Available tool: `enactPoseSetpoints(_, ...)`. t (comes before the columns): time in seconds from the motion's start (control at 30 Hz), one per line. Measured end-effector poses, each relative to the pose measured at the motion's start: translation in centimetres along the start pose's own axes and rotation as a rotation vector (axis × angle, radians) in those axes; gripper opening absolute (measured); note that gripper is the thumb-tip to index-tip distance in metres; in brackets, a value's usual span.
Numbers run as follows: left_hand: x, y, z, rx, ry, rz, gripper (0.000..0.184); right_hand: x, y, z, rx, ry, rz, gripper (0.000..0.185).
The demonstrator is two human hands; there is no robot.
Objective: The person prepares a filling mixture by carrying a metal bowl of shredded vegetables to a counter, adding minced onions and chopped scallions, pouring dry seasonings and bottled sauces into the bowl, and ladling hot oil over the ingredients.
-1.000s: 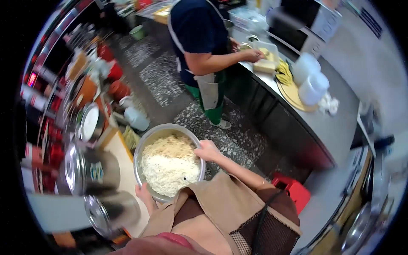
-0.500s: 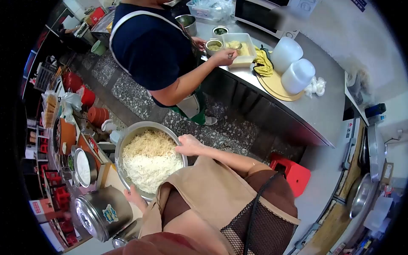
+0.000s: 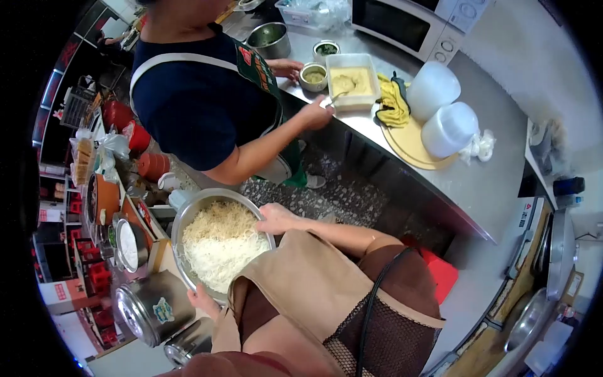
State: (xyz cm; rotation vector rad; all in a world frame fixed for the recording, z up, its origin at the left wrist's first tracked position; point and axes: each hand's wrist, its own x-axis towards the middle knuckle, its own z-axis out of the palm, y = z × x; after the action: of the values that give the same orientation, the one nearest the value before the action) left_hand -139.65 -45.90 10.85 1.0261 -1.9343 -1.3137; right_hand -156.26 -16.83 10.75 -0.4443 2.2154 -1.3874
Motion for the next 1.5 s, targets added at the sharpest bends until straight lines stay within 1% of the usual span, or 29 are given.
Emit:
enactPoseSetpoints(0.07,-1.0,0.6,0.1,0.013,0.012,-0.009,0.007,-0.3,0.2,-0.6,0.043,-0.066,0.029,0.036)
enactPoseSetpoints(0.13,-2.1,1.8,-0.4,-0.101,0.024,-0.07,0.007,-0.8,0.0,-0.7,0.01,-0.042,0.014,0.035)
enactPoseSetpoints(0.2,-2.3,1.2,-0.2,-0.043,0.043,-0.035,0.008,-0.4,0.5,-1.0,0.008,-0.039,-0.002,0.035)
enactPoseSetpoints(0.27,-2.3,0.5,-0.9,0.097,0.046,-0.013,0.01,-0.4,0.1,-1.3,-0.017,-0.079,0.035,0.036)
enactPoseSetpoints(0.4,-3.2,0.8,-0.6,-0.039,0.047,-0.05,0.01,0.1,0.3,-1.1,-0.076,-0.121,0.046,0.037)
enactPoseSetpoints(0.43,-3.5,1.0,-0.5,-0.042,0.055,-0.054,0.01,0.1,0.1,-1.1,-0.07,-0.124,0.044,0.038)
enactPoseSetpoints(0.5,-4.3,1.6,-0.5,0.059,0.104,-0.068,0.013,0.1,-0.3,-1.1,-0.07,-0.134,0.038,0.038)
enactPoseSetpoints(0.57,-4.3,1.2,-0.9,0.034,0.116,-0.099,0.01,0.3,-0.7,-0.5,-0.055,-0.222,0.039,0.038)
enactPoseSetpoints(0.67,-2.5,0.0,-2.2,0.045,0.127,-0.128,0.009,2.3,-1.3,1.7,-0.04,-0.218,0.045,0.038)
enactPoseSetpoints(0.83,3.7,-2.2,-3.9,0.04,0.112,-0.17,0.008,6.9,-3.2,6.3,-0.104,-0.153,0.01,0.035)
enactPoseSetpoints(0.87,5.6,-3.5,-4.6,0.033,0.095,-0.135,0.007,8.0,-3.8,7.2,-0.116,-0.137,0.005,0.034)
enactPoseSetpoints(0.9,7.6,-4.2,-5.1,0.025,0.077,-0.1,0.007,9.1,-5.1,7.8,-0.153,-0.177,0.018,0.039)
enactPoseSetpoints(1.0,13.4,-5.4,-5.4,-0.051,0.068,-0.089,0.01,13.4,-7.4,10.5,-0.149,-0.157,0.037,0.04)
enactPoseSetpoints(1.03,15.9,-5.3,-5.2,-0.056,0.055,-0.15,0.01,14.2,-8.7,10.8,-0.154,-0.138,0.038,0.041)
enactPoseSetpoints(1.07,17.6,-5.3,-5.0,-0.118,0.016,-0.162,0.01,14.9,-9.8,11.3,-0.135,-0.094,0.08,0.041)
enactPoseSetpoints(1.1,19.6,-5.3,-4.5,-0.19,-0.007,-0.166,0.009,15.9,-10.5,11.5,-0.138,-0.104,0.134,0.04)
enactPoseSetpoints(1.13,21.6,-5.0,-4.1,-0.16,-0.038,-0.172,0.007,17.2,-9.3,12.7,-0.123,-0.052,0.103,0.037)
enactPoseSetpoints(1.17,23.8,-4.8,-3.8,-0.137,-0.077,-0.174,0.007,17.7,-10.7,13.0,-0.079,-0.033,0.133,0.035)
enactPoseSetpoints(1.2,25.8,-5.6,-3.4,-0.158,-0.036,-0.178,0.007,18.9,-9.2,14.3,-0.097,0.078,0.073,0.035)
enactPoseSetpoints(1.23,27.5,-7.0,-2.6,-0.141,-0.087,-0.152,0.008,19.5,-10.4,13.9,-0.124,0.07,0.116,0.036)
enactPoseSetpoints(1.27,29.7,-7.8,-1.8,-0.112,-0.156,-0.107,0.009,20.4,-10.0,14.0,-0.128,0.121,0.125,0.037)
enactPoseSetpoints(1.3,31.2,-7.9,-0.9,-0.123,-0.133,-0.093,0.009,21.1,-10.4,13.6,-0.081,0.121,0.193,0.037)
enactPoseSetpoints(1.37,33.9,-7.6,1.6,-0.103,-0.163,0.04,0.009,24.0,-8.8,13.5,-0.074,0.149,0.223,0.033)
enactPoseSetpoints(1.4,36.0,-7.0,2.6,-0.111,-0.155,0.052,0.009,25.7,-9.7,13.3,-0.057,0.164,0.243,0.032)
enactPoseSetpoints(1.47,41.1,-5.7,5.0,-0.04,-0.194,-0.036,0.01,31.0,-11.7,12.8,-0.084,0.132,0.321,0.03)
enactPoseSetpoints(1.5,43.9,-5.6,6.5,-0.057,-0.181,-0.019,0.01,34.1,-12.0,12.6,-0.082,0.12,0.316,0.029)
